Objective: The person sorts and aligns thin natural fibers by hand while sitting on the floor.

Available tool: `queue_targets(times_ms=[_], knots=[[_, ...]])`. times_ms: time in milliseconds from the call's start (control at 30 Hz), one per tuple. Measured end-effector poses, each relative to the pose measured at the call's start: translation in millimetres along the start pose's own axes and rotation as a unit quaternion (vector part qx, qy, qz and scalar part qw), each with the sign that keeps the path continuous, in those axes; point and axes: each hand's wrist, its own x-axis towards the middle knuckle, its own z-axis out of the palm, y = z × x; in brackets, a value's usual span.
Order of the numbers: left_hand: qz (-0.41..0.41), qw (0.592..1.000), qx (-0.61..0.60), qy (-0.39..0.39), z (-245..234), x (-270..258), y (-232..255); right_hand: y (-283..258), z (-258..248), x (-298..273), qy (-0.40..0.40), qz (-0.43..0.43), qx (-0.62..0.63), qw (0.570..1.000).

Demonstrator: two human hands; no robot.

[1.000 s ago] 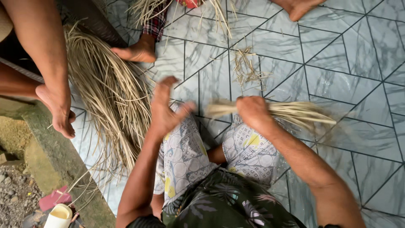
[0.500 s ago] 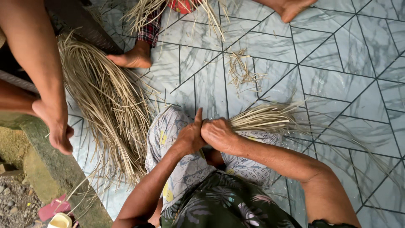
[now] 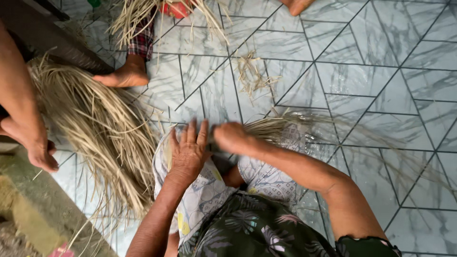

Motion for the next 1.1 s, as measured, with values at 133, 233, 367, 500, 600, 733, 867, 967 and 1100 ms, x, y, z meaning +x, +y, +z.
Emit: queue_targets(times_ms=[133, 233, 367, 500, 600, 733, 867, 967, 1100], knots=[[-0.005, 0.933, -0.110, 0.343, -10.6, -25.4, 3.4, 56.1, -23.2, 20.5, -0.021, 0.077, -0.011, 0.997], [-0.086, 0.850, -0.315, 0.412, 33.0, -38.6, 14.4, 67.1, -36.3, 24.2, 0.002, 0.125, 0.073, 0.989], [-0.113, 0.639, -0.742, 0.169, 75.2, -6.9, 38.5, 31.3, -21.8, 22.7, 0.046, 0.072, 0.064, 0.994], [-0.090, 0.341, -0.918, 0.182, 92.0, 27.6, 35.1, -19.1, -13.8, 4.6, 0.137, 0.042, 0.108, 0.984], [-0.183, 0.226, -0.946, 0.146, 116.2, 34.7, 8.3, -46.1, -18.6, 8.3, 0.258, 0.020, 0.215, 0.942], [-0.185, 0.246, -0.924, 0.229, 62.5, 21.8, -10.5, -41.8, 19.2, 26.2, 0.195, -0.048, 0.021, 0.979], [-0.216, 0.141, -0.926, 0.276, 53.3, 3.3, -60.5, -17.8, 38.0, 26.8, 0.255, -0.086, -0.040, 0.962], [-0.233, 0.099, -0.925, 0.282, 72.8, -14.3, -100.1, 3.5, 23.8, 19.9, 0.276, -0.102, -0.089, 0.951], [-0.300, 0.136, -0.879, 0.344, 71.7, -31.8, -131.4, 92.3, 24.4, 0.1, 0.297, -0.074, -0.232, 0.923]])
